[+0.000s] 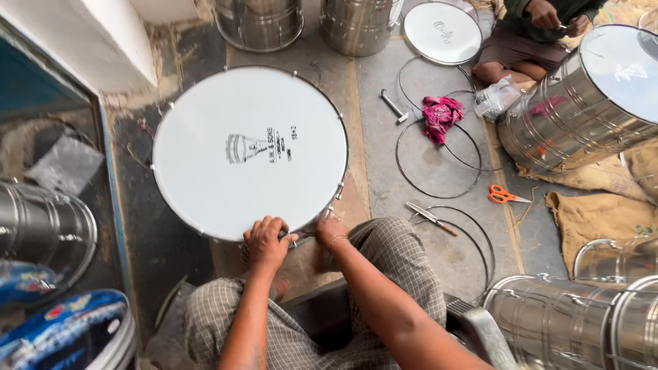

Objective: The person sits cross-legged on a chair and uses a wrench to tighten the tension rods on a white drum head. The person systematically moves around the drum, adjusting each rod to secure the head to the drum shell.

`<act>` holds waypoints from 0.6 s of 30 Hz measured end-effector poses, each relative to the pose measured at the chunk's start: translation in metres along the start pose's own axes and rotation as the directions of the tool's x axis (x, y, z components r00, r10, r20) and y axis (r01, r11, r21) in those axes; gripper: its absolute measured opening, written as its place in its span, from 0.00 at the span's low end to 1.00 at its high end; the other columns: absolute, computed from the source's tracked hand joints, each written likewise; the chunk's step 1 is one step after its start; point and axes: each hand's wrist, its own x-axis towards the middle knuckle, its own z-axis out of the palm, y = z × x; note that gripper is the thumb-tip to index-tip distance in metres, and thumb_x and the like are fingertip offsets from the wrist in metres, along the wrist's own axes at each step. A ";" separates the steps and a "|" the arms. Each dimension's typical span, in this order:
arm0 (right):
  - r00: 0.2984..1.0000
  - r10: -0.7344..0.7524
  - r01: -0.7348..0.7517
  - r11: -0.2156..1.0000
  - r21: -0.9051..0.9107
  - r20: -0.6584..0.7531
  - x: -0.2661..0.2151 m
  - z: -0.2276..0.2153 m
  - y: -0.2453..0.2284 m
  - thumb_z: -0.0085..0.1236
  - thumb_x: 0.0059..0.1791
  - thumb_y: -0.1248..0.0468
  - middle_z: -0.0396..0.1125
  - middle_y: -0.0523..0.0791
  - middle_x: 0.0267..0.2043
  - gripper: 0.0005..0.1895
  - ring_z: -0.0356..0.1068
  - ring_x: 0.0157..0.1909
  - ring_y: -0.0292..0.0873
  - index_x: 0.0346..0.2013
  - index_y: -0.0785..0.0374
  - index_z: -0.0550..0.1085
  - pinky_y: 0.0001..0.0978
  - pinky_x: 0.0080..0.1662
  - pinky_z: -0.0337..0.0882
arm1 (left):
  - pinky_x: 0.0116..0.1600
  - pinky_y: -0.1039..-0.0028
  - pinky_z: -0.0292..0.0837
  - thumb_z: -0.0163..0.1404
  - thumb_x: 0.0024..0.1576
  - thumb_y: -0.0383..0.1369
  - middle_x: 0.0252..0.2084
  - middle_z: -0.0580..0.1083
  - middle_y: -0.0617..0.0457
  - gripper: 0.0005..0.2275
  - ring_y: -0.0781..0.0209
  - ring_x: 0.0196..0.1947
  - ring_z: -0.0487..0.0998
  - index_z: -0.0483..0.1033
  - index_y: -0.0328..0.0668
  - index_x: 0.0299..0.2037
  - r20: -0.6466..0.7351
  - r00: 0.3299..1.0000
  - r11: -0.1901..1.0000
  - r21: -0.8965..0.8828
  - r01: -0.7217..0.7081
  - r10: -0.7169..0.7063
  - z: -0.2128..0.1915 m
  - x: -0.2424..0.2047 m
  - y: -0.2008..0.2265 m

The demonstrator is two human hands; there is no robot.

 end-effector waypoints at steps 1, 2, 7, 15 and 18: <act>0.998 0.020 -0.019 1.000 0.017 -0.052 0.000 -0.003 0.000 0.54 0.52 0.64 0.74 0.50 0.43 0.18 0.75 0.39 0.45 0.56 0.68 0.71 0.38 0.39 0.77 | 0.52 0.58 0.59 0.66 0.41 0.41 0.35 0.73 0.59 0.15 0.54 0.44 0.73 0.75 0.49 0.32 -0.002 1.000 1.000 0.010 0.004 -0.004 -0.001 0.000 0.002; 0.997 0.010 -0.006 0.999 0.046 -0.073 0.002 -0.005 -0.003 0.54 0.52 0.65 0.74 0.50 0.43 0.18 0.75 0.39 0.45 0.56 0.68 0.71 0.38 0.39 0.77 | 0.52 0.58 0.59 0.67 0.41 0.41 0.35 0.73 0.58 0.15 0.54 0.44 0.72 0.75 0.48 0.32 -0.004 1.000 1.000 0.021 0.009 -0.009 -0.002 0.004 0.004; 0.902 -0.133 -0.184 0.741 0.645 0.410 -0.041 0.046 -0.015 0.53 0.52 0.67 0.75 0.51 0.42 0.18 0.77 0.39 0.46 0.56 0.69 0.71 0.40 0.39 0.79 | 0.49 0.57 0.58 0.68 0.43 0.41 0.36 0.72 0.57 0.15 0.52 0.44 0.72 0.75 0.48 0.32 -0.047 0.997 0.998 0.033 -0.053 0.054 0.001 0.007 -0.002; 0.901 -0.158 -0.415 -0.035 0.909 0.405 -0.062 0.081 -0.085 0.52 0.52 0.67 0.75 0.50 0.42 0.16 0.77 0.40 0.47 0.55 0.65 0.69 0.41 0.42 0.80 | 0.50 0.59 0.59 0.68 0.42 0.40 0.35 0.73 0.59 0.16 0.55 0.43 0.72 0.75 0.47 0.32 -0.041 0.999 0.999 0.026 -0.027 0.028 0.002 0.005 0.000; 0.949 -0.154 -0.302 -0.204 0.931 0.274 -0.062 0.089 -0.097 0.53 0.54 0.63 0.74 0.48 0.42 0.14 0.75 0.40 0.45 0.53 0.64 0.71 0.40 0.40 0.77 | 0.51 0.59 0.59 0.68 0.41 0.40 0.35 0.73 0.59 0.16 0.55 0.43 0.72 0.75 0.47 0.32 -0.035 0.999 1.000 0.011 -0.022 0.023 0.003 0.003 -0.001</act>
